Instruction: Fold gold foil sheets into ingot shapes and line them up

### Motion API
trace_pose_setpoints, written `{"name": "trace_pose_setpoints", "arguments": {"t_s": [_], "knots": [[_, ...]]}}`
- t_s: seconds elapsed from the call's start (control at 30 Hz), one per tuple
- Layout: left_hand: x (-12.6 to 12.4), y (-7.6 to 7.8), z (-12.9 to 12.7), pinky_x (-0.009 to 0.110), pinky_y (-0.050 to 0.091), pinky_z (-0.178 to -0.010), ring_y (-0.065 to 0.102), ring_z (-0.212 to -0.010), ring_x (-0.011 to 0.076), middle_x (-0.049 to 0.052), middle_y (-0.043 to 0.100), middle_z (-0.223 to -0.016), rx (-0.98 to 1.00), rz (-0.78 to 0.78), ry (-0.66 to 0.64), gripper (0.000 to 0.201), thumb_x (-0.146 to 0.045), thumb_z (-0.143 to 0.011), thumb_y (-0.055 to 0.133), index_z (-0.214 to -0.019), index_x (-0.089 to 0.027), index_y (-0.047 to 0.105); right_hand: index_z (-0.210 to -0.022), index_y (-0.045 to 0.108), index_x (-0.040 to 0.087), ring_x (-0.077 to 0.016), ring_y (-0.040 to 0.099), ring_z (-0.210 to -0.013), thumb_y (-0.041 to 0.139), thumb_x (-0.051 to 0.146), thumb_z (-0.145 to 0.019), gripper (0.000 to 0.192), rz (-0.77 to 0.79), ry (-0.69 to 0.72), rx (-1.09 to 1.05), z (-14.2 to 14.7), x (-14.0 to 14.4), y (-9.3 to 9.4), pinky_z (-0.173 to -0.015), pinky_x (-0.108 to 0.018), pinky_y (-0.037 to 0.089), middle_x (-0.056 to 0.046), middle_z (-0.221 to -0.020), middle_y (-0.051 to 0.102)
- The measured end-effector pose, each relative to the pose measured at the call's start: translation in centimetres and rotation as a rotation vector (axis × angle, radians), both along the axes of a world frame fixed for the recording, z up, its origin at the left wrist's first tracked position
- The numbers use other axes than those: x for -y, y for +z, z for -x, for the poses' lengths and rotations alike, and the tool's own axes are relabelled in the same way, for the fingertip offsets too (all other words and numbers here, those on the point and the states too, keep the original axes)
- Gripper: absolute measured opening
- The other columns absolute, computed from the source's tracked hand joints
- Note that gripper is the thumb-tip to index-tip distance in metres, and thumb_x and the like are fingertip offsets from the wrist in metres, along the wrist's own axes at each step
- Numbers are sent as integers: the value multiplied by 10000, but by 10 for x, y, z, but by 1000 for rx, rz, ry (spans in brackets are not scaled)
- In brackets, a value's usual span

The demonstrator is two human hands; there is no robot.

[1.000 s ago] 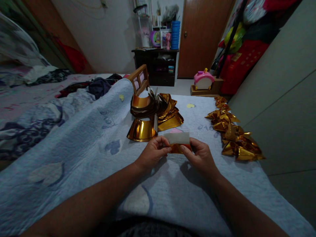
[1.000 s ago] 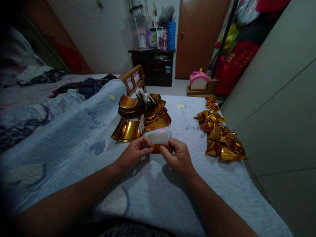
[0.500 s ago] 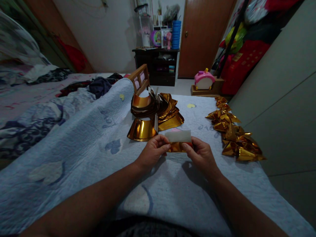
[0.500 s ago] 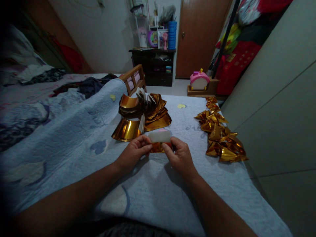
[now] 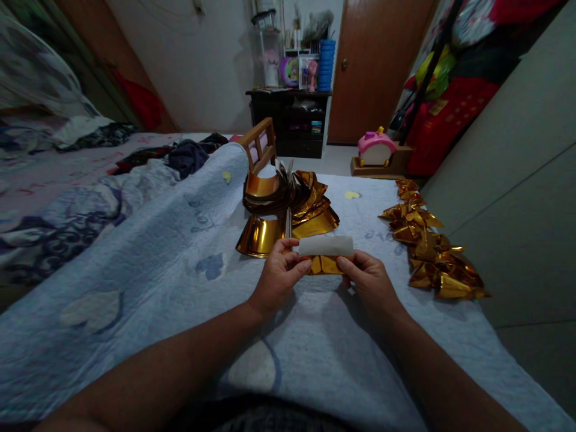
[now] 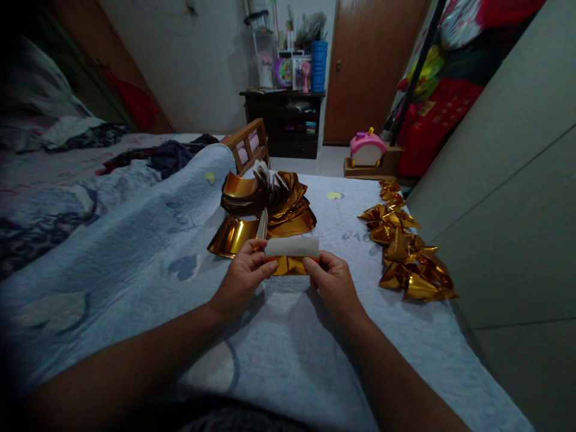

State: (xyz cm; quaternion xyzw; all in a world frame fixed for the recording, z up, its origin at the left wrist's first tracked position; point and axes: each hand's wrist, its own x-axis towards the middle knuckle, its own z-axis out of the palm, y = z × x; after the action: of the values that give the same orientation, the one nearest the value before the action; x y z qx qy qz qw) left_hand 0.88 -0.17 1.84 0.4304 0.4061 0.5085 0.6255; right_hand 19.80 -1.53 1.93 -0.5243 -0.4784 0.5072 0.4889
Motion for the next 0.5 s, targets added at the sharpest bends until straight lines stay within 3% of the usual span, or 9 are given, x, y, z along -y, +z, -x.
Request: {"name": "trace_pose_setpoints", "arguments": {"t_s": [0.27,0.4,0.5], "knots": [[-8,-10,4,245,432,-652,600,-712,130,55,697,-846,-21,67,-131,284,-350,-795,768,-976,-136,727,-811,702,186,-119,393,-539,724,457,-804,272,-6,-3,-45,-1,-2,-6,-508,-262,313,31,-582,509],[-4,-3,5,237,388,-586,503,-601,106,-7,608,-668,-128,-15,-21,197,-328,-757,797,-773,-158,699,-775,691,187,-120,401,-525,733,487,-785,303,2,-7,-30,-1,-2,-4,-500,-261,308,32,-560,502],[1,1,6,248,382,-592,498,-619,117,-10,589,-658,-265,-130,32,186,-309,-772,775,-724,-166,666,-721,666,182,-109,390,-505,751,512,-761,343,24,-15,-52,1,-3,-4,-486,-254,279,38,-541,489]]}}
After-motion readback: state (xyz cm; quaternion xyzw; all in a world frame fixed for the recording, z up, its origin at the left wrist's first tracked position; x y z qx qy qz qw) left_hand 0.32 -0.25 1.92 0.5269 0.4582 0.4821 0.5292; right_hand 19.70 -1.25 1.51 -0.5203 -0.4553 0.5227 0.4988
